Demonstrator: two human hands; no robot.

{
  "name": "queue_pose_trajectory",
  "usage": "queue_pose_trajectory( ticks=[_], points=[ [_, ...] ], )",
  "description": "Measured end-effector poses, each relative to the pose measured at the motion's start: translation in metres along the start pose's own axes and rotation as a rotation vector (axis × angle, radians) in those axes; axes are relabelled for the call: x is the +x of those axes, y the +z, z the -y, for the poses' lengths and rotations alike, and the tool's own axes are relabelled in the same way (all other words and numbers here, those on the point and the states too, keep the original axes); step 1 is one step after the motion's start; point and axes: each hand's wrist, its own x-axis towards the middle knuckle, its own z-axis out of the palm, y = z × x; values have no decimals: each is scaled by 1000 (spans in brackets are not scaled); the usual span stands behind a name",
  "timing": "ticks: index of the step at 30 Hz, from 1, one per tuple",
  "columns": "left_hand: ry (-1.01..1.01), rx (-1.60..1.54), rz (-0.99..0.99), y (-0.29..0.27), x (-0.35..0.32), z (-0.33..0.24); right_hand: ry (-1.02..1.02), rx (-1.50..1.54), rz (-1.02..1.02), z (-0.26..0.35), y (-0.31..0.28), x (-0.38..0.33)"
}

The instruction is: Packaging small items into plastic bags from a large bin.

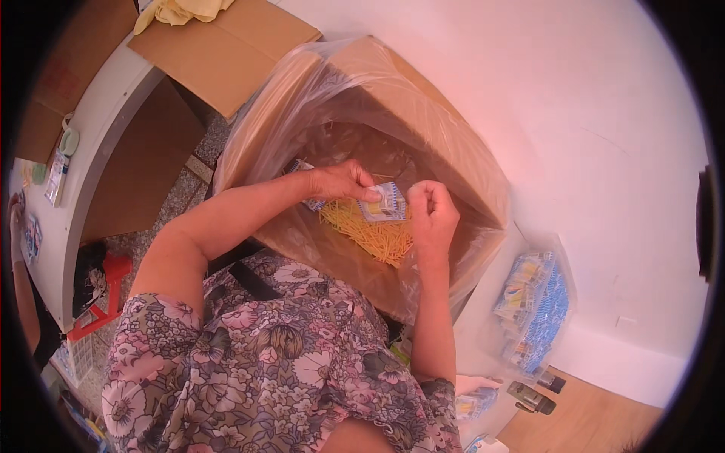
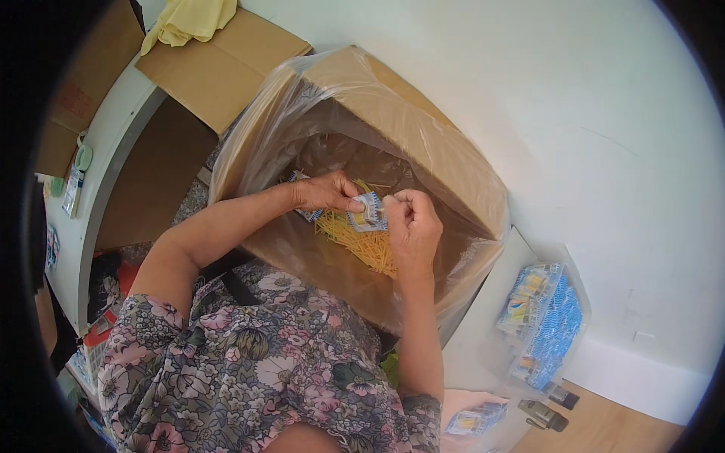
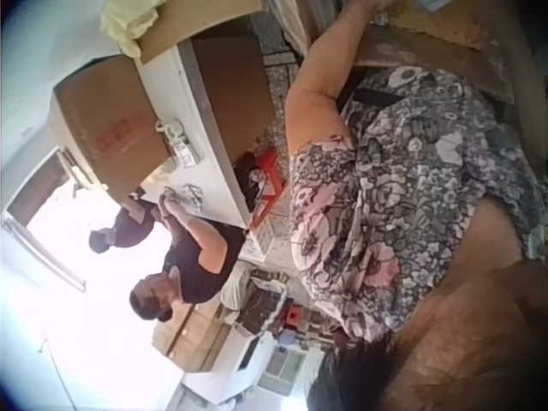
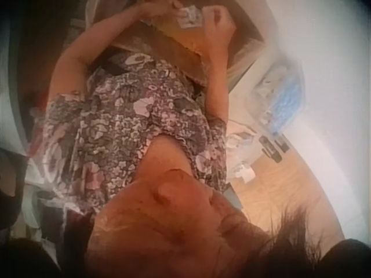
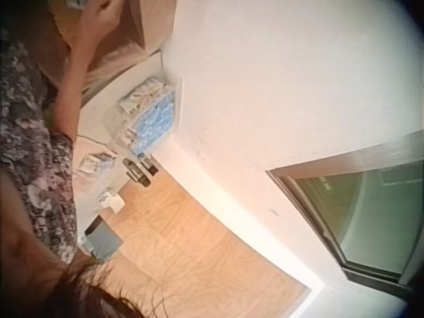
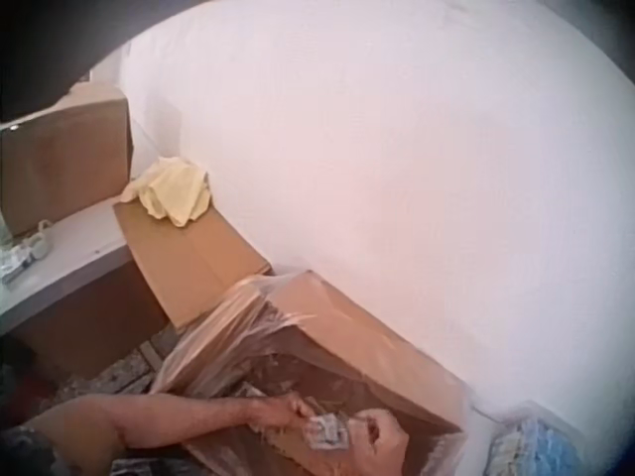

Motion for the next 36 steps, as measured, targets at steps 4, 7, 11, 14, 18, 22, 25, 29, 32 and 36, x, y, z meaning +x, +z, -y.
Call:
queue_pose_trajectory(
  ticks=[4, 7, 11, 14, 18, 22, 25, 29, 32, 36],
  points=[
    [-42, 178, 5, 8, 4, 0, -155, -252, -25, -15, 10, -26],
    [41, 540, 16, -7, 10, 9, -83, -200, -28, -26, 3, -45],
    [-84, 744, -138, -32, 8, 12, 31, -60, -64, 4, -91, -104],
    [-97, 1255, -345, -114, -14, 78, 159, 35, -269, 11, -185, -183],
    [-259, 1448, -209, -93, 3, 58, 616, -142, -666, -9, -294, -308],
    [-402, 1477, -161, -85, 0, 52, 991, -289, -635, -65, -320, -389],
    [169, 1418, -284, -164, -21, 122, 784, -1104, -458, -121, -316, -434],
    [-36, 1569, -165, -90, -9, 79, 407, -1227, -657, -118, -322, -424],
    [-306, 1771, -182, -70, 3, 63, 204, -1287, -646, -83, -306, -364],
    [-318, 1699, -290, -65, -8, 47, 131, -1252, -587, -47, -266, -286]
  ],
)
